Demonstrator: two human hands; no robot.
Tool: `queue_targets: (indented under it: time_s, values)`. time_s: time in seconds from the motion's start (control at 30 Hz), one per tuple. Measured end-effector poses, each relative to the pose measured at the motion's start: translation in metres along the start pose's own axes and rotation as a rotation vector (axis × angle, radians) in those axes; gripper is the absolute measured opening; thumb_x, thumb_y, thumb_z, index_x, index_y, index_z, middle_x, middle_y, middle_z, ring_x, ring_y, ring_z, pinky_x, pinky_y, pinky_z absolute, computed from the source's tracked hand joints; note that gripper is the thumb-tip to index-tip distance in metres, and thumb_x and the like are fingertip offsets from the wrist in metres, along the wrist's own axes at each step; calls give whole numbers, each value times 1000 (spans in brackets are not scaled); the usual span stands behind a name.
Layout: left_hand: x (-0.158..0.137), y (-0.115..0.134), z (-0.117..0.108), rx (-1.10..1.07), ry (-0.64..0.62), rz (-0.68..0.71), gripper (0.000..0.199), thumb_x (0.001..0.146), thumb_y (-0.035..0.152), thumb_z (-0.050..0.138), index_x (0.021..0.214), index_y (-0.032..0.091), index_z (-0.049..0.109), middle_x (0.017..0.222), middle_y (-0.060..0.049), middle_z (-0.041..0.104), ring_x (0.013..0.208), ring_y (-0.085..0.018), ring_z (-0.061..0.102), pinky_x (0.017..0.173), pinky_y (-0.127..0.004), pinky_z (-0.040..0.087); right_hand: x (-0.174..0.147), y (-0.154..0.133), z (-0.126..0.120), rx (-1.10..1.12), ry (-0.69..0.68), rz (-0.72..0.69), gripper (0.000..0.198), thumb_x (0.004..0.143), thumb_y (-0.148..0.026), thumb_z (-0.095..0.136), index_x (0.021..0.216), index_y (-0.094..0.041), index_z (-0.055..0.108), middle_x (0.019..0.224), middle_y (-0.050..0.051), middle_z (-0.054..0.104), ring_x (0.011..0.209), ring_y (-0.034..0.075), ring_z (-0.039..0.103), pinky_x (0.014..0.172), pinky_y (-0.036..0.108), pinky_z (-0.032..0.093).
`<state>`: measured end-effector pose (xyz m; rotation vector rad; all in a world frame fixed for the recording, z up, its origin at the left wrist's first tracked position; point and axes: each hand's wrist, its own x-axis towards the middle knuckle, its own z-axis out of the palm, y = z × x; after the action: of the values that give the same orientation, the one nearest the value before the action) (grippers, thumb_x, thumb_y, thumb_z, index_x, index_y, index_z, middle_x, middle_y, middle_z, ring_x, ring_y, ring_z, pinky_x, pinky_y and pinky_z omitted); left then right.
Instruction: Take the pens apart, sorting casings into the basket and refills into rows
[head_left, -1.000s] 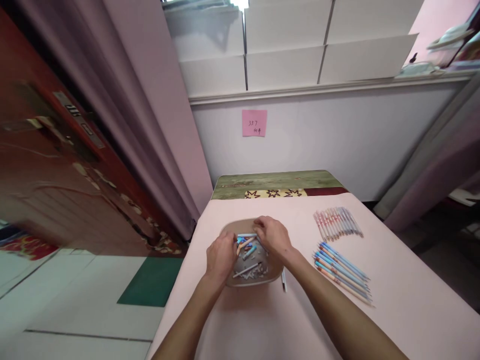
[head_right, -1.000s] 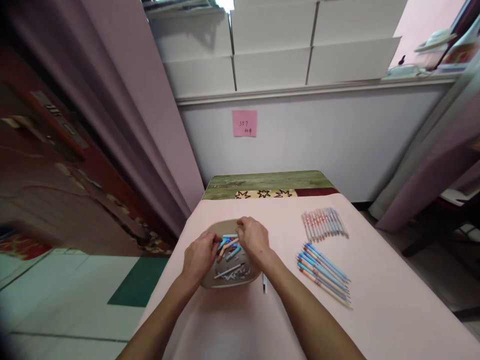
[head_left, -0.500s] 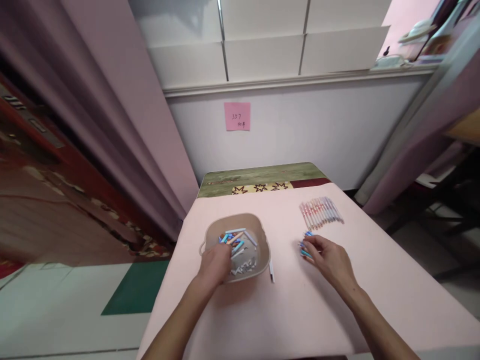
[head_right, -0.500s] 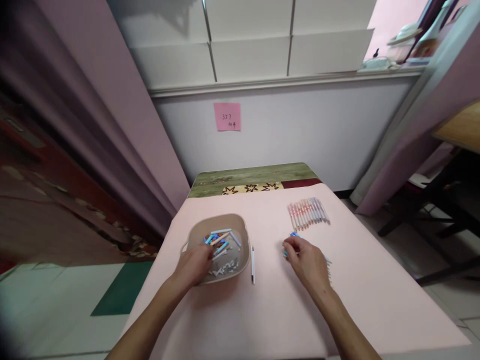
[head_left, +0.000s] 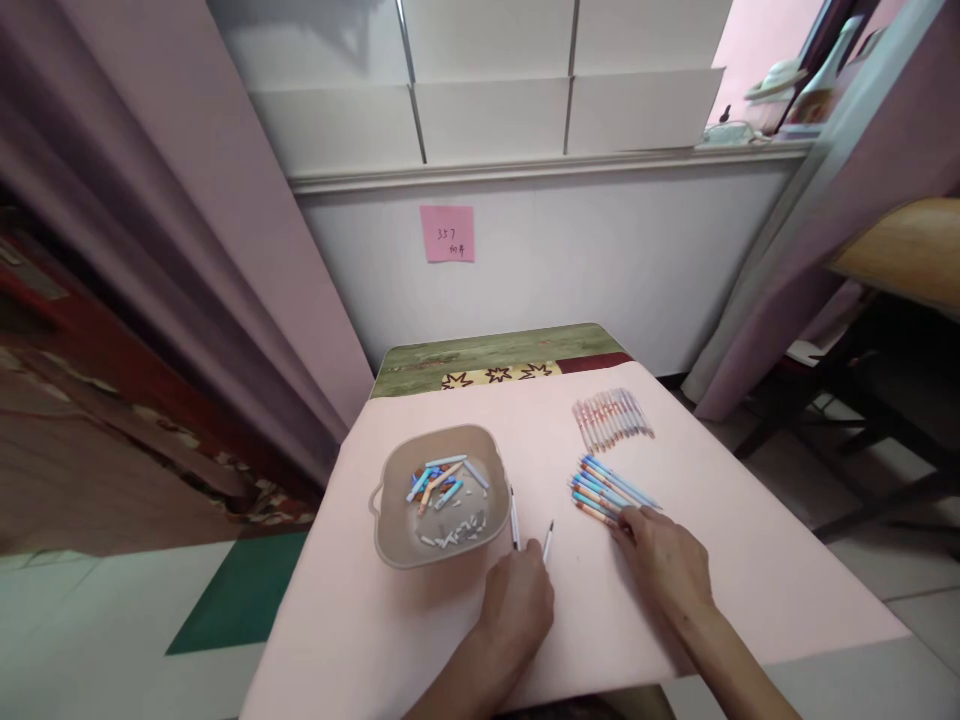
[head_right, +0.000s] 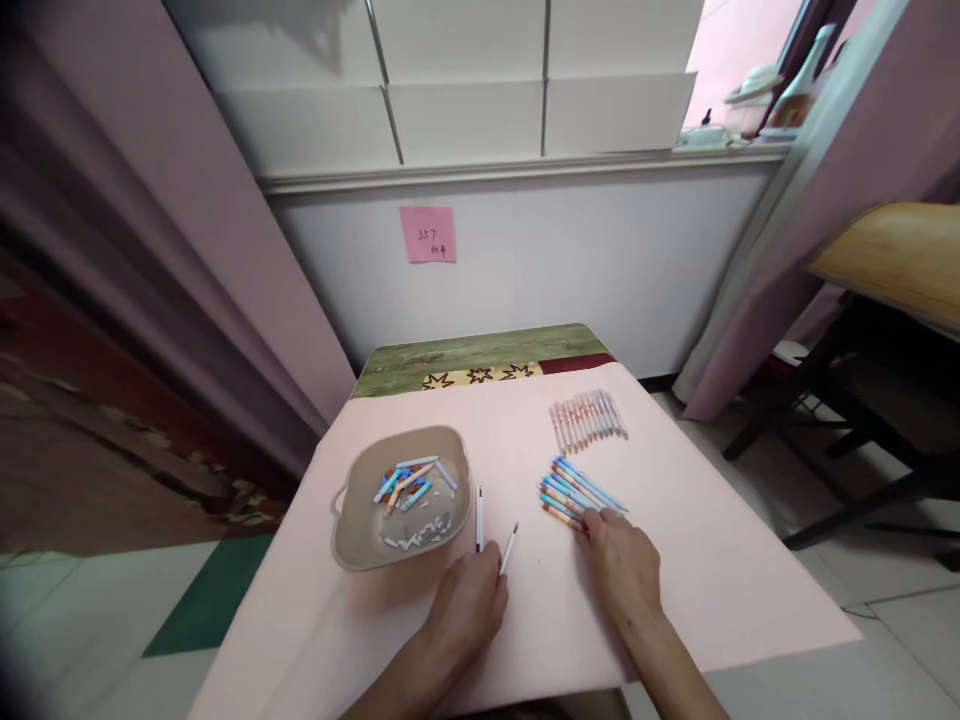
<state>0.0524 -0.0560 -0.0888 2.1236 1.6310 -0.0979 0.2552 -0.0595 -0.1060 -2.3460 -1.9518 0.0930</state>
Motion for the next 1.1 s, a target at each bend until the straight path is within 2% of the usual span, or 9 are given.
queue_targets:
  time_s: [0.1,0.23,0.4,0.6,0.73,0.83,0.97,1.03,1.1]
  values:
    - [13,7,3,65,21,-66,29,85,10,43,110,9,57,90,-19,70,87,-29,68,69,-33,49,-7,1,3,-49,3,3,21,94,-30,42,86,-22,60,85,4,65,76,18,63,49,26,25]
    - [15,13,8,122,91,-79,31,89,12,41,117,7,54,87,-20,70,85,-32,69,67,-36,51,-9,5,6,-44,-17,69,22,95,-31,40,86,-22,58,87,4,63,74,19,63,46,27,21]
    - [-7,13,8,48,122,17,24,89,24,47,107,13,59,84,-15,71,81,-31,69,65,-36,48,-8,9,11,-92,61,-62,15,93,-24,47,82,-22,57,80,3,62,75,20,61,54,28,28]
    - [-29,-12,-24,-332,157,76,21,86,36,52,81,19,64,65,-5,67,64,-21,63,57,-28,39,-10,16,21,-119,145,-199,12,90,-14,48,83,-21,56,75,3,61,71,22,59,64,32,31]
    - [-32,-44,-56,-670,319,69,27,86,41,51,74,20,61,55,1,58,53,-14,54,52,-23,37,-13,16,25,-105,173,-235,15,87,-9,47,89,-19,57,78,5,62,72,22,59,65,32,32]
    - [-36,-73,-70,-834,507,-11,24,82,43,57,78,20,61,58,2,57,55,-13,53,52,-21,38,-16,13,22,-74,170,-220,16,88,-11,45,83,-20,58,75,5,63,71,22,59,65,32,33]
    - [-34,-94,-72,-1099,615,-122,28,76,46,64,86,19,62,61,3,59,48,-10,47,45,-20,37,-13,-6,-6,114,178,-131,12,88,-24,47,82,-23,57,79,5,66,70,22,60,60,30,34]
    - [-28,-90,-70,-1223,616,-114,30,72,44,69,86,18,63,63,2,61,49,-9,46,46,-19,37,-6,-30,-28,348,141,-116,11,87,-31,48,89,-24,55,85,4,67,72,21,62,58,29,36]
    - [-19,-80,-70,-1316,579,-78,33,66,40,75,88,17,65,73,-1,66,53,-8,50,48,-18,38,1,-63,-47,690,-14,-185,14,88,-36,46,89,-23,51,77,2,67,64,18,61,59,28,39]
